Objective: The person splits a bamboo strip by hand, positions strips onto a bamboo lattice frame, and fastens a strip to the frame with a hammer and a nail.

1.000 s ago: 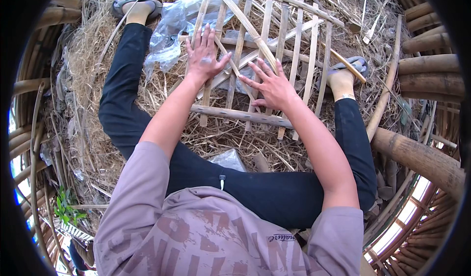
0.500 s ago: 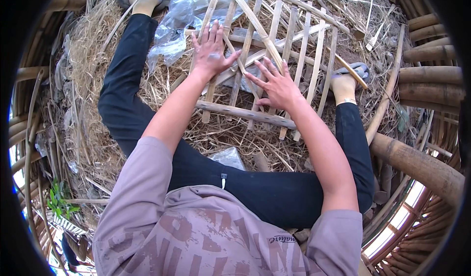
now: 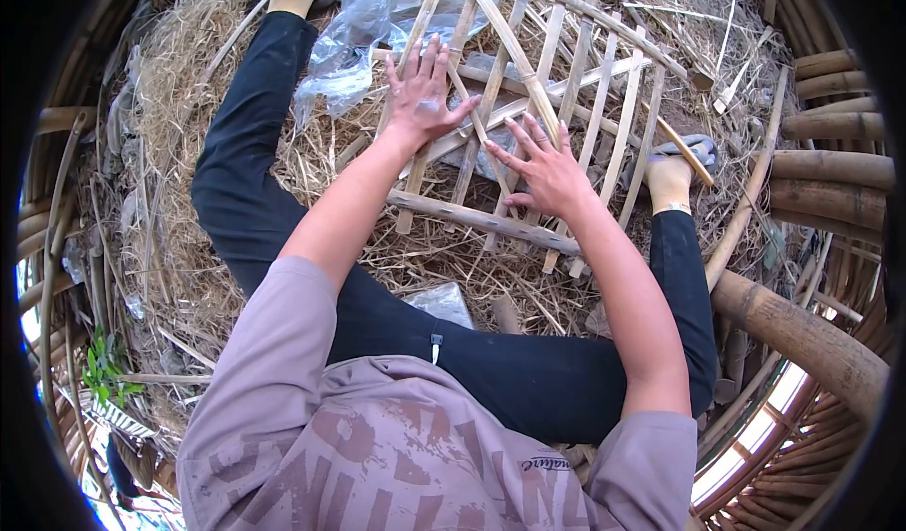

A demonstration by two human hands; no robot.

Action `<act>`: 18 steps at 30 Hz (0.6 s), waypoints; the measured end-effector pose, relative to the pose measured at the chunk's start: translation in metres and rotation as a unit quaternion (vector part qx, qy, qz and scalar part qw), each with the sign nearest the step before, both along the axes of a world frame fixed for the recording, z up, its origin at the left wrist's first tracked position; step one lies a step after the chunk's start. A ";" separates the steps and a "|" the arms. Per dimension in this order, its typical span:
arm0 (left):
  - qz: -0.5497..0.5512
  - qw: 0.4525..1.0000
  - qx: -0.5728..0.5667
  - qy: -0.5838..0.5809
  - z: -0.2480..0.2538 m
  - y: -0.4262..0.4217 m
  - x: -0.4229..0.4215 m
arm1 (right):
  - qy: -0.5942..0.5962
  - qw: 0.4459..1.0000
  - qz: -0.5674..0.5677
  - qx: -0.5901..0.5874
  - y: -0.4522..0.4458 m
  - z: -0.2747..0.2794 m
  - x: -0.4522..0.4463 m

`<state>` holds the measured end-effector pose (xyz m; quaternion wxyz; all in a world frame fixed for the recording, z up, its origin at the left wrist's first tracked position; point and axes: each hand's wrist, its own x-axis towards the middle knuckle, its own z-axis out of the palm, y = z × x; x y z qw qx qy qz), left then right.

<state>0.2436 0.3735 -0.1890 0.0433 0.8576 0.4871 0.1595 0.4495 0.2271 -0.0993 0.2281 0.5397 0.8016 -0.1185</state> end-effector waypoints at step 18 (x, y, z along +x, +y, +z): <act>0.224 0.954 0.017 -0.196 -0.022 0.086 -0.096 | -0.001 1.000 -0.005 -0.013 0.003 0.005 -0.003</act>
